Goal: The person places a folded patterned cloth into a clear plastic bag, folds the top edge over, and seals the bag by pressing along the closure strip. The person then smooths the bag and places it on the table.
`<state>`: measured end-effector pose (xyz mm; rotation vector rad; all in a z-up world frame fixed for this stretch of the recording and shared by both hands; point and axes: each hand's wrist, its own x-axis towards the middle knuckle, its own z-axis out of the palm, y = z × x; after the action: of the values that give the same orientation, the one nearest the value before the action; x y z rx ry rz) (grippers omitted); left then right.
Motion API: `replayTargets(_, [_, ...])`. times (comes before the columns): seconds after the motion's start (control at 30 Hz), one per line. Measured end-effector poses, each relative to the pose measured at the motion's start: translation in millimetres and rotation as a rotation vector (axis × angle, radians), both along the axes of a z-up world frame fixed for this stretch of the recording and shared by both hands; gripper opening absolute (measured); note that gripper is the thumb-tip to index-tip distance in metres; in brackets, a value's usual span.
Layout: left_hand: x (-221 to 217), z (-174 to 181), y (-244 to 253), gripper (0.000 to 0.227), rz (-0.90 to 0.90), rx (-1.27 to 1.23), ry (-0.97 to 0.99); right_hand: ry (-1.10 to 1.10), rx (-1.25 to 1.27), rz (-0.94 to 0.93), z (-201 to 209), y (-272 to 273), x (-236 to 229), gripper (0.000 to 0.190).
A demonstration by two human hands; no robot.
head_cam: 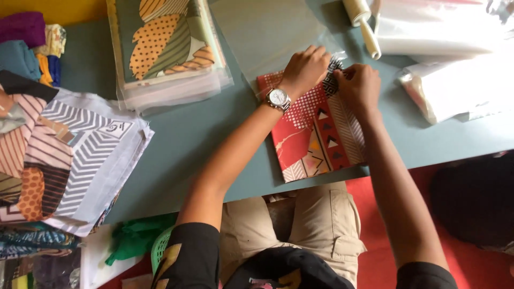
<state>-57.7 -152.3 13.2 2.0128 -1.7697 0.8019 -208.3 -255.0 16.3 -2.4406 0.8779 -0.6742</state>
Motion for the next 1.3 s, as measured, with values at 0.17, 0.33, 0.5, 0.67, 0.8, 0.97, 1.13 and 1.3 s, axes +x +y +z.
replayTargets(0.17, [10, -26, -13, 0.034, -0.046, -0.054, -0.096, -0.003, 0.027, -0.057, -14, -11, 11, 0.026])
replayTargets(0.33, [-4, -9, -1, 0.025, -0.041, -0.076, -0.098, -0.051, 0.087, -0.072, -9, -12, 16, 0.035])
replayTargets(0.5, [-6, 0, 4, 0.028, -0.009, -0.101, -0.149, -0.035, 0.155, -0.104, 6, -7, 21, 0.066])
replayTargets(0.67, [-4, -3, 0, 0.013, 0.034, -0.109, -0.137, 0.003, 0.131, 0.004, -4, -15, 10, 0.053])
replayTargets(0.8, [-4, -12, -13, 0.034, 0.027, -0.152, -0.147, -0.082, 0.063, 0.045, -13, -19, 13, 0.026])
replayTargets(0.97, [-2, -14, -23, 0.015, 0.019, -0.117, -0.049, -0.099, 0.064, 0.039, -13, -19, 19, 0.016])
replayTargets(1.13, [7, -17, -36, 0.021, 0.066, -0.089, -0.009, -0.093, 0.092, 0.041, -8, -14, 18, 0.017])
replayTargets(1.3, [7, -14, -36, 0.035, 0.012, -0.139, -0.109, -0.109, 0.078, 0.029, -18, -20, 23, 0.014])
